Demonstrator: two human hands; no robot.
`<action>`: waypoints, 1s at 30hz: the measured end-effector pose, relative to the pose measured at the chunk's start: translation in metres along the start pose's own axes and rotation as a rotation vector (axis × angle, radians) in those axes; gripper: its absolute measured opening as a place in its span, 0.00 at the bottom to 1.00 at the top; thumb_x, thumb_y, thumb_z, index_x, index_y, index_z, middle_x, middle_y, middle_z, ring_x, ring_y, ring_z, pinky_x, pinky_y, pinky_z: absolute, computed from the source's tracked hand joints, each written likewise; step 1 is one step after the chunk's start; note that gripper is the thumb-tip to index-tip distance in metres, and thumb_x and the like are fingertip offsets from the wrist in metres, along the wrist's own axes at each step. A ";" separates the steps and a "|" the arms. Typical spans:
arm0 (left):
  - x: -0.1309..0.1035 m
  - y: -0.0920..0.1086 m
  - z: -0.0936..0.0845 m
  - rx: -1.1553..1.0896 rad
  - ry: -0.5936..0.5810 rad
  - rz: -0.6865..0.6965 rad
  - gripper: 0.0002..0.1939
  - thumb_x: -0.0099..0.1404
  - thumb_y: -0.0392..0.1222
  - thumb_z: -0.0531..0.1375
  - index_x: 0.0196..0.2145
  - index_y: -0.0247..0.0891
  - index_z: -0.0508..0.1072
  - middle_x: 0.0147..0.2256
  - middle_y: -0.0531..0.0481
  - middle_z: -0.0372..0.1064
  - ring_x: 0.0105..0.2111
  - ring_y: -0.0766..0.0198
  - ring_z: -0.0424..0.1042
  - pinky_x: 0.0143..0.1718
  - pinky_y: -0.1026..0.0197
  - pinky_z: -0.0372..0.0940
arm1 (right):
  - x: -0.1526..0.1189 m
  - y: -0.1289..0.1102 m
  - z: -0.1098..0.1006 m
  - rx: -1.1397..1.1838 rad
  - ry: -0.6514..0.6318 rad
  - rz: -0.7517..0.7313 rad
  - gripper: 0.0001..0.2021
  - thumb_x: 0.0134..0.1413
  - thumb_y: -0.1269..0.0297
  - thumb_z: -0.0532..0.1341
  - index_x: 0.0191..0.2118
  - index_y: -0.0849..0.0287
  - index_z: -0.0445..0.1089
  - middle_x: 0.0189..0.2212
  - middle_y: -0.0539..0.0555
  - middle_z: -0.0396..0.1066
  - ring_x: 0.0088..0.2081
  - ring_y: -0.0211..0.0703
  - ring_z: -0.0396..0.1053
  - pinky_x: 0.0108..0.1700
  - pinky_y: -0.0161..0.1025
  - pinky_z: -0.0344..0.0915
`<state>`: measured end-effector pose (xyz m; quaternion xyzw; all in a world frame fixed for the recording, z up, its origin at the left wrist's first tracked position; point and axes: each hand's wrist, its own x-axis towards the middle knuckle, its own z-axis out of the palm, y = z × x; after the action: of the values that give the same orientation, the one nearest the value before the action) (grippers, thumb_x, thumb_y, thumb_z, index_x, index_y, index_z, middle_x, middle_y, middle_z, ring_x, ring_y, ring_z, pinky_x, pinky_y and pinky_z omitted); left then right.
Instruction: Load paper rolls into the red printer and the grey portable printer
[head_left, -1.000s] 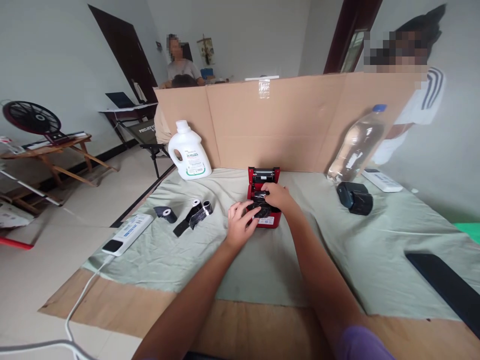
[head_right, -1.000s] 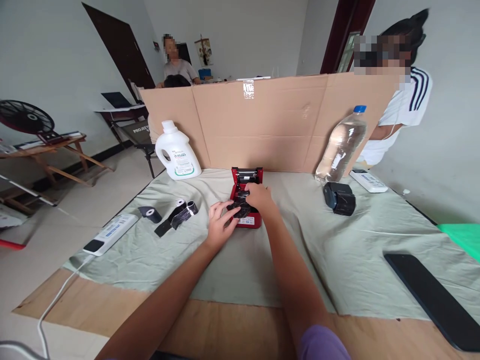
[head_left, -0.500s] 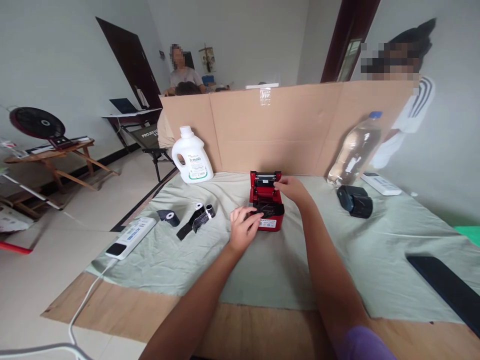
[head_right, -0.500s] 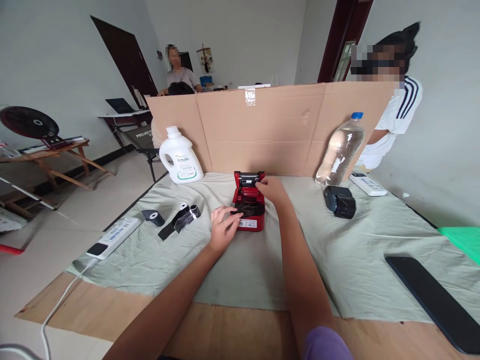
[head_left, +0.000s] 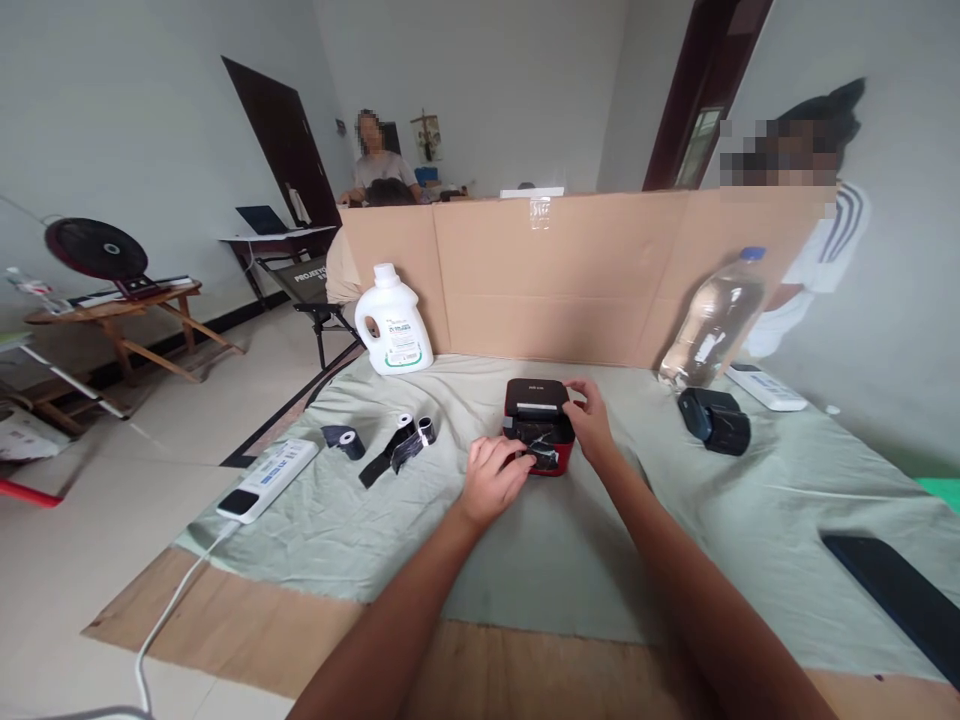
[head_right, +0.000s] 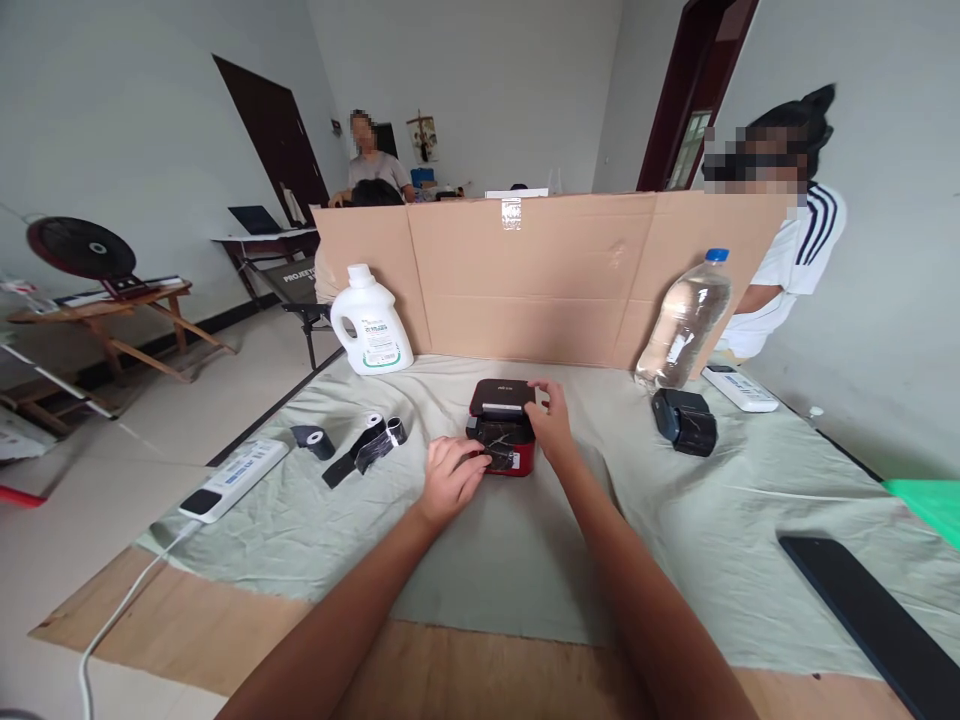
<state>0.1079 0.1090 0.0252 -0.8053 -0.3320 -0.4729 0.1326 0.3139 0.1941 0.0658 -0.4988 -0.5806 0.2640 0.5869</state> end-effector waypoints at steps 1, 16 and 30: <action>0.001 0.001 -0.001 0.002 0.003 0.006 0.10 0.69 0.37 0.56 0.43 0.46 0.76 0.42 0.48 0.74 0.45 0.58 0.69 0.49 0.53 0.57 | -0.006 0.004 -0.002 0.008 -0.025 0.006 0.23 0.44 0.63 0.56 0.49 0.54 0.66 0.55 0.57 0.66 0.58 0.53 0.62 0.55 0.49 0.63; 0.013 -0.015 0.013 -0.163 -0.167 -0.474 0.25 0.71 0.42 0.50 0.64 0.39 0.58 0.58 0.41 0.66 0.51 0.53 0.68 0.54 0.50 0.61 | -0.019 0.012 0.011 0.258 -0.091 0.256 0.34 0.47 0.65 0.52 0.64 0.57 0.52 0.63 0.58 0.60 0.62 0.46 0.62 0.62 0.47 0.62; 0.001 -0.016 0.025 -0.463 -0.102 -0.699 0.29 0.71 0.47 0.53 0.66 0.38 0.55 0.64 0.38 0.58 0.63 0.53 0.60 0.64 0.46 0.56 | -0.062 0.020 -0.002 0.263 -0.113 0.137 0.28 0.58 0.50 0.54 0.62 0.56 0.59 0.63 0.59 0.60 0.66 0.52 0.56 0.67 0.54 0.51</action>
<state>0.1145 0.1345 0.0117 -0.6749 -0.4764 -0.5112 -0.2369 0.3098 0.1453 0.0228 -0.4405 -0.5378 0.4047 0.5942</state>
